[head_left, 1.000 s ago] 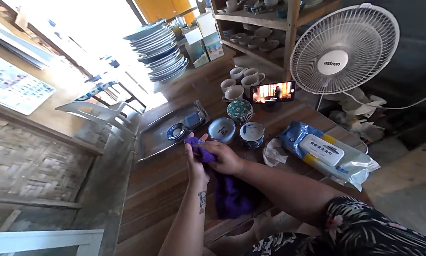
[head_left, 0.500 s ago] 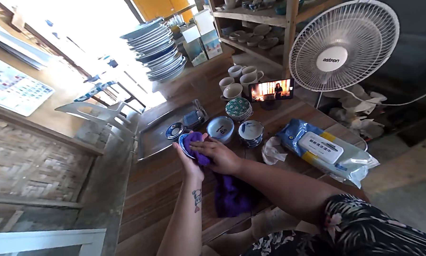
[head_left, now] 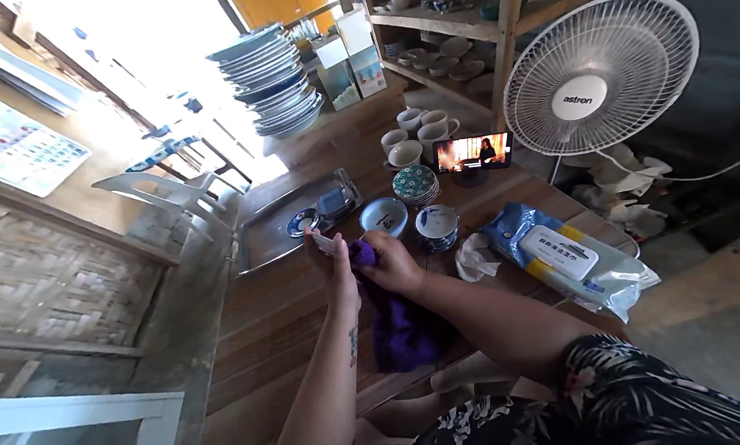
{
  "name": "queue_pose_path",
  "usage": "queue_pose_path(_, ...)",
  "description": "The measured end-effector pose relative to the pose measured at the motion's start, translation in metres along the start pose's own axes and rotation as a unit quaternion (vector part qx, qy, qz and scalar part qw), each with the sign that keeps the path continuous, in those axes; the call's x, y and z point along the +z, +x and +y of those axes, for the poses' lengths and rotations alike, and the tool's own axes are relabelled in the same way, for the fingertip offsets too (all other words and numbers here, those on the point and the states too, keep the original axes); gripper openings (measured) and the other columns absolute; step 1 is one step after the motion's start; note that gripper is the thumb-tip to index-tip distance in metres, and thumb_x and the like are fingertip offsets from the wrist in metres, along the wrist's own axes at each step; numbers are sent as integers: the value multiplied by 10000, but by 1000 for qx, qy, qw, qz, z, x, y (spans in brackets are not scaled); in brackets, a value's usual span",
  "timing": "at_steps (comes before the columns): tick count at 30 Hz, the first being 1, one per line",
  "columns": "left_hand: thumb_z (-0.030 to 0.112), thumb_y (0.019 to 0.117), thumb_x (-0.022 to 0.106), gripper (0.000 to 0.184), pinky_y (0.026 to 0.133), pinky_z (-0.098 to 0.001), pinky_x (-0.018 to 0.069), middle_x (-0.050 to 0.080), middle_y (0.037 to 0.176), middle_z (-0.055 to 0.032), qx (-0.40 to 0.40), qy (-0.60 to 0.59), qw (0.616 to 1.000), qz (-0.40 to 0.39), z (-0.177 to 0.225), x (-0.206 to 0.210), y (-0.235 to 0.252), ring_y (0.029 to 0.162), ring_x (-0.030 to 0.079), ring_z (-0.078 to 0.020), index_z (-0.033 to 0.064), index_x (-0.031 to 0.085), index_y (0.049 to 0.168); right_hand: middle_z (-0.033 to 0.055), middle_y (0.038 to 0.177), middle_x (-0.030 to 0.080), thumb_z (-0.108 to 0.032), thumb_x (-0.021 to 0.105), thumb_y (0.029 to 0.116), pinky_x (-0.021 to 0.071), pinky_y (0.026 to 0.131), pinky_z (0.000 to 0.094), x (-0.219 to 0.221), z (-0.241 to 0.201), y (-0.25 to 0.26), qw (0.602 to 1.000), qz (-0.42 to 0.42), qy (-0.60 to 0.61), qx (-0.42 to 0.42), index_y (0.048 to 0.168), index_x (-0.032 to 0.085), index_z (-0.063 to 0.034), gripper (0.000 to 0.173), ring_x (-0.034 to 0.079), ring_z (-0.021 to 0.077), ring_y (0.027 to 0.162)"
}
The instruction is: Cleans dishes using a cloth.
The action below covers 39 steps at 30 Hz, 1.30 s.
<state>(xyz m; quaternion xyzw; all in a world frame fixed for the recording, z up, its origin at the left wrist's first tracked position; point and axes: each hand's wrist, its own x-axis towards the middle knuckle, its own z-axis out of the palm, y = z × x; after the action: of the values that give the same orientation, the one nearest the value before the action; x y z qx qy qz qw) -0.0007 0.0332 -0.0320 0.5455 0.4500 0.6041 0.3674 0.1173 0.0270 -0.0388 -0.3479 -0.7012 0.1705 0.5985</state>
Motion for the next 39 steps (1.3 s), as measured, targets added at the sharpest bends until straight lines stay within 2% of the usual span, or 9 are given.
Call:
queue_pose_path(6, 533, 989, 515, 795, 1087, -377, 442, 340, 1596, -36, -10, -17, 1000, 1, 3, 3, -2, 1375, 456, -156, 222, 127, 1610, 158, 963, 715, -32, 786, 800, 575, 874, 417, 3, 3, -3, 1000, 5, 17, -12, 973, 716, 46, 202, 695, 248, 935)
queue_pose_path(11, 513, 1052, 328, 656, 1090, -405, 444, 318, 1614, -16, -17, -82, 996, 14, 4, -4, 1, 1399, 440, -183, 254, 116, 1617, 234, 1252, 684, 69, 628, 890, 477, 1090, 440, 4, 2, -4, 987, -132, 85, -30, 1240, 671, 94, 354, 637, 309, 1226)
queue_pose_path(15, 467, 1065, 256, 582, 1026, -441, 489, 368, 1585, -29, -16, -105, 993, 42, 5, -6, 5, 1340, 504, -214, 264, 164, 1602, 213, 1278, 683, 83, 607, 887, 434, 1132, 445, 3, 5, -1, 977, -195, 79, -30, 1231, 688, 75, 353, 610, 310, 1268)
queue_pose_path(18, 454, 1065, 217, 592, 1006, -362, 500, 385, 1573, -25, 16, -71, 997, 34, 4, -7, 6, 1282, 546, -157, 210, 169, 1602, 182, 1327, 671, 94, 631, 863, 372, 1170, 497, 2, 4, 0, 975, -222, 12, -25, 1266, 683, 45, 410, 605, 317, 1286)
queue_pose_path(22, 524, 1049, 291, 669, 1132, -352, 410, 406, 1571, -28, 102, -55, 993, -18, -3, -11, 7, 1380, 468, -143, 133, 208, 1586, 162, 1484, 562, 83, 615, 874, 254, 1215, 602, 1, 0, 1, 968, -252, -17, -5, 1415, 582, 20, 546, 505, 309, 1405)
queue_pose_path(28, 564, 1033, 287, 692, 1168, -356, 360, 436, 1559, -9, 97, -36, 992, -75, -8, -10, 5, 1423, 411, -129, 123, 298, 1566, 178, 1621, 381, 66, 602, 891, 138, 1259, 576, 1, 1, 2, 965, -257, -30, 41, 1541, 401, 34, 682, 282, 309, 1544)
queue_pose_path(34, 626, 996, 325, 735, 1112, -363, 438, 479, 1515, -25, 5, -69, 992, -102, -3, -6, 0, 1358, 488, -131, 154, 337, 1559, 264, 1631, 303, 100, 570, 865, 165, 1280, 437, 0, 1, 0, 982, -178, 67, 13, 1535, 327, 122, 713, 235, 342, 1554)
queue_pose_path(37, 519, 1051, 204, 590, 971, -328, 533, 590, 1366, -17, -49, -124, 985, -109, 0, -5, -3, 1216, 597, -133, 159, 409, 1472, 269, 1600, 360, 101, 542, 854, 253, 1248, 399, -3, -3, -2, 976, -181, 125, 4, 1525, 350, 120, 698, 323, 311, 1521)
queue_pose_path(39, 569, 1046, 202, 594, 930, -335, 551, 597, 1385, -13, -47, -151, 980, -121, -5, -8, -1, 1196, 620, -165, 195, 434, 1445, 255, 1537, 460, 66, 535, 864, 335, 1203, 395, -3, -3, -4, 970, -201, 136, 11, 1541, 361, 77, 700, 441, 287, 1446)
